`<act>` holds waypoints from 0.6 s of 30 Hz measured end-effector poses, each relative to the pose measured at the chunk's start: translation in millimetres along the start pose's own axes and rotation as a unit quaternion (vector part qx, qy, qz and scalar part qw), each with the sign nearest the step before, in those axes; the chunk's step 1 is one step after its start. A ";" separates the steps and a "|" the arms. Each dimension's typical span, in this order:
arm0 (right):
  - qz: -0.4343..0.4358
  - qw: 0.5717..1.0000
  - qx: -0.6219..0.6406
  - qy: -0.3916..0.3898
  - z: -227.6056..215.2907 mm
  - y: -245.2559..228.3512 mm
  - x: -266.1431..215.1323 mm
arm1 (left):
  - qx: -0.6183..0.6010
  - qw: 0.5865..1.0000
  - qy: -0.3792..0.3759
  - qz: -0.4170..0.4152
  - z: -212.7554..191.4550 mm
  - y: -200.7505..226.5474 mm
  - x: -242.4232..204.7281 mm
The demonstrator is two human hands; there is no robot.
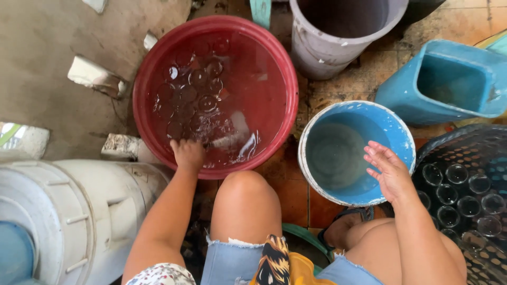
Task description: Washing and rinsing small glass jars using a cleaning brush and buckets of water.
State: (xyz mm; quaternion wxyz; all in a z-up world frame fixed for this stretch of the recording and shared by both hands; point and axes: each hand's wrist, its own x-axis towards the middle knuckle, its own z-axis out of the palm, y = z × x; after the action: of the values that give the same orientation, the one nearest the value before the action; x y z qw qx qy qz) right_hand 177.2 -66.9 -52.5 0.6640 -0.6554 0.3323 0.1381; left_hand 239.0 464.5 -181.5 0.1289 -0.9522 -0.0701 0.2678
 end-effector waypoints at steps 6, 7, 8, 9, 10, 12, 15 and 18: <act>-0.017 1.000 0.015 -0.013 1.4 4.5 1.3 | -0.189 0.975 -0.085 -0.076 41.4 10.7 14.7; -0.015 1.000 0.012 -0.012 1.6 5.1 -0.1 | -0.210 0.969 -0.102 -0.078 50.1 15.6 14.9; -0.018 1.000 0.012 -0.010 1.9 5.5 0.0 | -0.211 0.970 -0.100 -0.076 40.3 19.5 4.6; -0.015 1.000 0.013 -0.009 2.5 6.0 0.2 | -0.250 0.960 -0.095 -0.080 30.7 23.1 -5.6; -0.012 1.000 0.012 -0.008 2.1 6.7 -0.1 | -0.289 0.949 -0.092 -0.085 22.7 27.4 -17.3; -0.013 1.000 0.009 -0.008 1.3 8.0 2.5 | -0.310 0.943 -0.089 -0.082 38.9 23.9 -6.0; -0.008 1.000 0.007 -0.010 2.8 8.0 0.6 | -0.348 0.931 -0.076 -0.081 64.4 24.2 10.4; -0.004 1.000 0.007 -0.008 4.9 8.4 0.5 | -0.394 0.914 -0.056 -0.079 70.5 32.2 20.9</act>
State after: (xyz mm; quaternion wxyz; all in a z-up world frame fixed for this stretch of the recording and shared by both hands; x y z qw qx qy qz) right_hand 173.7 -61.5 -59.8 0.6719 -0.6509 0.3253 0.1380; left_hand 221.6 452.6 -259.0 -0.2405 -0.9004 -0.2518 0.2607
